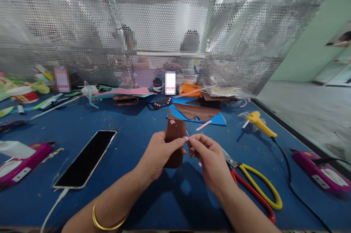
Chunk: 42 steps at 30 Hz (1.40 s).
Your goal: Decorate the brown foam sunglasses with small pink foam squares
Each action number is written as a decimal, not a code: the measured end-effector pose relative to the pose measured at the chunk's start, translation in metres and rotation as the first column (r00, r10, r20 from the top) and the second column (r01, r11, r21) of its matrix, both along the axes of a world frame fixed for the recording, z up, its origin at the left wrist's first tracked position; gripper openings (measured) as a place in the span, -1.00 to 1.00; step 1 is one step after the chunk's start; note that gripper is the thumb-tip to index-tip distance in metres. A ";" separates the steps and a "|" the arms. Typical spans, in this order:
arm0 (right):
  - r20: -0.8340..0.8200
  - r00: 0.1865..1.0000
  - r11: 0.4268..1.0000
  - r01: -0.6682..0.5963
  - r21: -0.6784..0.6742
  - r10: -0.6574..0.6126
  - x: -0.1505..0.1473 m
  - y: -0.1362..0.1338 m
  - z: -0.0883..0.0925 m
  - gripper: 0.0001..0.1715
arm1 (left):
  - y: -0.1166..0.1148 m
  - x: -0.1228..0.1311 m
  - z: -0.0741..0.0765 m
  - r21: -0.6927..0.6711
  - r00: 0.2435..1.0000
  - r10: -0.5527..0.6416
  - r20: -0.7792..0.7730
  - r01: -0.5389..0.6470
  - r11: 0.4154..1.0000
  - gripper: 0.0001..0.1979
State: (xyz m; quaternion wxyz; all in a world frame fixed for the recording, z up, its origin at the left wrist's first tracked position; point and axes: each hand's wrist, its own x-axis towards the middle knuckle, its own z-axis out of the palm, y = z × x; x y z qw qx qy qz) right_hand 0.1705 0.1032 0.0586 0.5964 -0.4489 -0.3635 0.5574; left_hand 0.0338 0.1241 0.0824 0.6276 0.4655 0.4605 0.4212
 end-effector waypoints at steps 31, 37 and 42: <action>0.234 0.934 0.948 0.214 0.238 -0.269 -0.005 0.002 0.007 -0.83 | -0.007 0.006 0.004 0.178 0.997 -0.047 -0.061 0.057 0.982 -0.86; 0.144 0.974 0.970 0.145 0.196 -0.174 -0.005 0.000 0.014 -0.84 | -0.007 0.005 0.004 0.230 0.985 -0.022 -0.170 0.061 0.971 -0.86; 0.182 0.963 0.962 0.156 0.224 -0.199 -0.004 0.001 0.011 -0.82 | -0.007 0.005 0.003 0.230 0.976 -0.020 -0.215 0.071 0.971 -0.78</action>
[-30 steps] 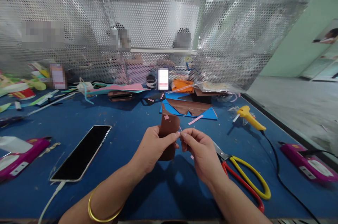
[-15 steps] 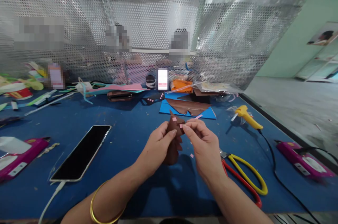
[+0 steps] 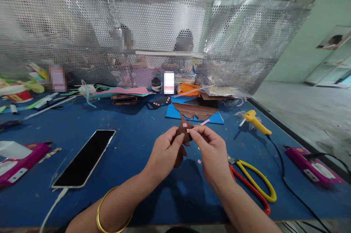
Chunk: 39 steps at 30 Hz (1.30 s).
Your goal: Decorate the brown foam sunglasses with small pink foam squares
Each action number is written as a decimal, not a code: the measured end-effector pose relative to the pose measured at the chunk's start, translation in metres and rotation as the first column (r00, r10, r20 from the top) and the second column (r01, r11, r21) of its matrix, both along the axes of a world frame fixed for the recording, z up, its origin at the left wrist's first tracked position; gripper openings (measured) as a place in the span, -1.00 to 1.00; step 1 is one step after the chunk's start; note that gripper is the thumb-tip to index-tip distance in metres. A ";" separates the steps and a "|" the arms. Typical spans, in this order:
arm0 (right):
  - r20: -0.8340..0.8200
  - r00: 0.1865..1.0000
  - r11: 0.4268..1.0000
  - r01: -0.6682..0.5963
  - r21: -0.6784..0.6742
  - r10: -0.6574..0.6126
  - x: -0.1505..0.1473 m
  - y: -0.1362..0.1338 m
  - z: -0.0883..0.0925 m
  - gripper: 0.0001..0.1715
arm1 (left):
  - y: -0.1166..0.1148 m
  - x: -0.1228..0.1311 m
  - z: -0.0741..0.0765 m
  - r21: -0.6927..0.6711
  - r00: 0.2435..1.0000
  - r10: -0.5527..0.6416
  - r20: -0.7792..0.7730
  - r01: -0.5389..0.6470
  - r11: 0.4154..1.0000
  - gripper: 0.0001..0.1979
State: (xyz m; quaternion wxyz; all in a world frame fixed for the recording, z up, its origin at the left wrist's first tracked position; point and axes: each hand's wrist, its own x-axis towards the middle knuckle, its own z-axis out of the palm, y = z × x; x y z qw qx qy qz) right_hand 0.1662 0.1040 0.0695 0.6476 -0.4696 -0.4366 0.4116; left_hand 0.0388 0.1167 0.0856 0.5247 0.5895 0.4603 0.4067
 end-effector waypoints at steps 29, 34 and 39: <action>0.736 0.662 0.976 -0.219 0.009 0.142 0.049 -0.050 -0.035 -0.86 | 0.007 -0.006 0.004 -0.040 0.984 0.071 0.164 -0.066 0.997 -0.78; 0.966 0.255 0.965 -0.242 0.105 -0.041 0.048 -0.072 -0.059 -0.77 | 0.007 -0.005 0.003 -0.066 0.977 0.064 0.204 -0.052 0.996 -0.79; 0.971 -0.001 0.913 -0.341 0.223 -0.237 0.045 -0.070 -0.056 -0.79 | 0.008 -0.006 -0.001 -0.042 0.980 0.052 0.191 -0.045 0.998 -0.77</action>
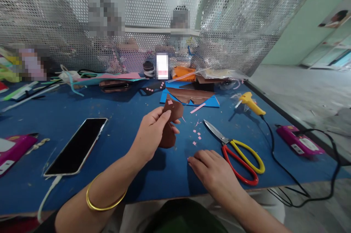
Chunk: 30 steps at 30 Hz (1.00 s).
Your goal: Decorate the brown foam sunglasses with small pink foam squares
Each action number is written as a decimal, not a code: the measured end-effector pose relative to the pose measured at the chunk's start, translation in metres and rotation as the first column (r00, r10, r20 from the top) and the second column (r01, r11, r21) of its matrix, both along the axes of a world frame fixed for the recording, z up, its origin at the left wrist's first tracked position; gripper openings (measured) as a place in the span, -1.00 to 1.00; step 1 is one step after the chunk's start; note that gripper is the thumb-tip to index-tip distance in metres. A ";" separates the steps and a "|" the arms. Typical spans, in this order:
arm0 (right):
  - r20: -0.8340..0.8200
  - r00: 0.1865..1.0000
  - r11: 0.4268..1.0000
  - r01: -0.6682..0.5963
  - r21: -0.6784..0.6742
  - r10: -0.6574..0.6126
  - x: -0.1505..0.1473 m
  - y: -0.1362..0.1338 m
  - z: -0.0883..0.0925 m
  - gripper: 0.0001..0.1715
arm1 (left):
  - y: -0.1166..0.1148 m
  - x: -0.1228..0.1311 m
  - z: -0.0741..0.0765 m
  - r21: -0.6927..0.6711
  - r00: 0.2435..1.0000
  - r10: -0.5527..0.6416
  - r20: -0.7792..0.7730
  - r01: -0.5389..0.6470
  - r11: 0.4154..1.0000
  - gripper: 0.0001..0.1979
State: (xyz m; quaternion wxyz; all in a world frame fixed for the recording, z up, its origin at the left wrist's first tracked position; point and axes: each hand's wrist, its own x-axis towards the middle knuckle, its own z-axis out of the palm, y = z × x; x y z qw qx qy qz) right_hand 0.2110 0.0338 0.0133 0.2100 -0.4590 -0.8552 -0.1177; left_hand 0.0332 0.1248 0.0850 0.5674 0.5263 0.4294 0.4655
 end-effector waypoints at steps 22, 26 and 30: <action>-0.873 0.128 0.758 -0.448 -0.474 -0.470 -0.011 0.035 0.063 -0.72 | -0.006 0.004 0.001 -0.121 0.984 -0.162 0.080 0.170 0.978 -0.80; -0.846 0.235 0.709 -0.464 -0.530 -0.478 -0.017 0.042 0.067 -0.74 | -0.005 0.003 -0.002 -0.151 0.989 -0.100 0.112 0.116 0.982 -0.80; -0.813 0.426 0.743 -0.371 -0.557 -0.397 -0.017 0.045 0.069 -0.77 | -0.005 0.001 -0.001 -0.155 0.990 -0.116 0.078 0.127 0.980 -0.75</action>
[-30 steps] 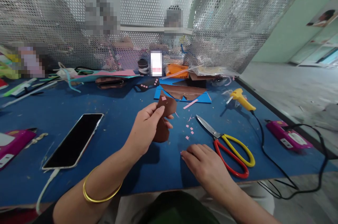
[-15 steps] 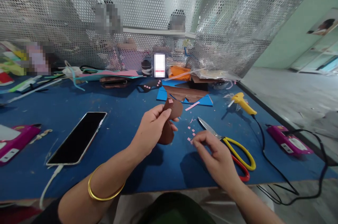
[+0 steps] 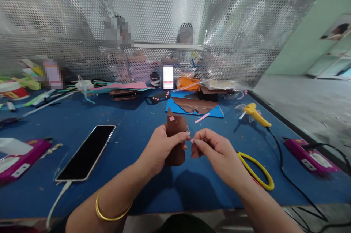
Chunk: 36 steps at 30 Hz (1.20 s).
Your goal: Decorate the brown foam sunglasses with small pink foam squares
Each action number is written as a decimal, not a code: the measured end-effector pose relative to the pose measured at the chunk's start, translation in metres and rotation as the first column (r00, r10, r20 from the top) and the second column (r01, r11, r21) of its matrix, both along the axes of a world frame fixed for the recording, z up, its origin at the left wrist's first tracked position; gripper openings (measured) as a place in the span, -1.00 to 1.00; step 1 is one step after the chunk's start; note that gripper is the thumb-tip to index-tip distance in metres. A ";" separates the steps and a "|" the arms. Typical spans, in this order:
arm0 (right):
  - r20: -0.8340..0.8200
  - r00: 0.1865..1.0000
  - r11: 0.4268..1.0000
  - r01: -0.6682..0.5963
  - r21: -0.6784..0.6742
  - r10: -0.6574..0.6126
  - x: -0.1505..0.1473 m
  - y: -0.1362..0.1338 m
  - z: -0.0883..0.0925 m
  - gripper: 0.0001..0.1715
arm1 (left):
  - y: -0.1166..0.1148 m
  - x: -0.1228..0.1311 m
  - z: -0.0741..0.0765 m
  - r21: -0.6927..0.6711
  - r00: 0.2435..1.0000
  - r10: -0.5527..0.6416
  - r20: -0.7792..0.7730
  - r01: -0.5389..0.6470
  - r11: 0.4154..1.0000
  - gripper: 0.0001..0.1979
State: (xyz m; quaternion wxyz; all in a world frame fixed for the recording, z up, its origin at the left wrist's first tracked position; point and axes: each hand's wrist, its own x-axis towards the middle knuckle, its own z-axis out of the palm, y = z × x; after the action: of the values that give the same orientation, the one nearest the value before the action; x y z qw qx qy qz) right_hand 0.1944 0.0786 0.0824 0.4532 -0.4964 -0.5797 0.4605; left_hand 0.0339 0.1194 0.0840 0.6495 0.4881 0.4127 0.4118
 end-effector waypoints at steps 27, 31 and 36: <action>-0.332 0.908 0.967 0.249 -0.061 -0.254 -0.015 -0.003 -0.029 -0.77 | -0.001 0.001 0.002 0.009 0.995 0.079 -0.061 -0.079 0.997 -0.70; -0.341 0.900 0.959 0.283 -0.021 -0.273 -0.022 -0.003 -0.032 -0.83 | 0.000 0.001 0.001 -0.002 0.996 0.071 -0.046 -0.071 0.997 -0.72; -0.298 0.895 0.937 0.349 0.001 -0.332 -0.027 -0.003 -0.030 -0.79 | -0.001 0.001 -0.001 0.003 0.997 0.065 -0.035 -0.065 0.998 -0.73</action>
State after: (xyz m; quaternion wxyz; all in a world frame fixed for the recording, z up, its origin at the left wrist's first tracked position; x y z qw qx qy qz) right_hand 0.1674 0.0754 0.0528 0.6212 -0.5037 -0.4225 0.4266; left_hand 0.0349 0.1185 0.0830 0.6280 0.4821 0.4395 0.4243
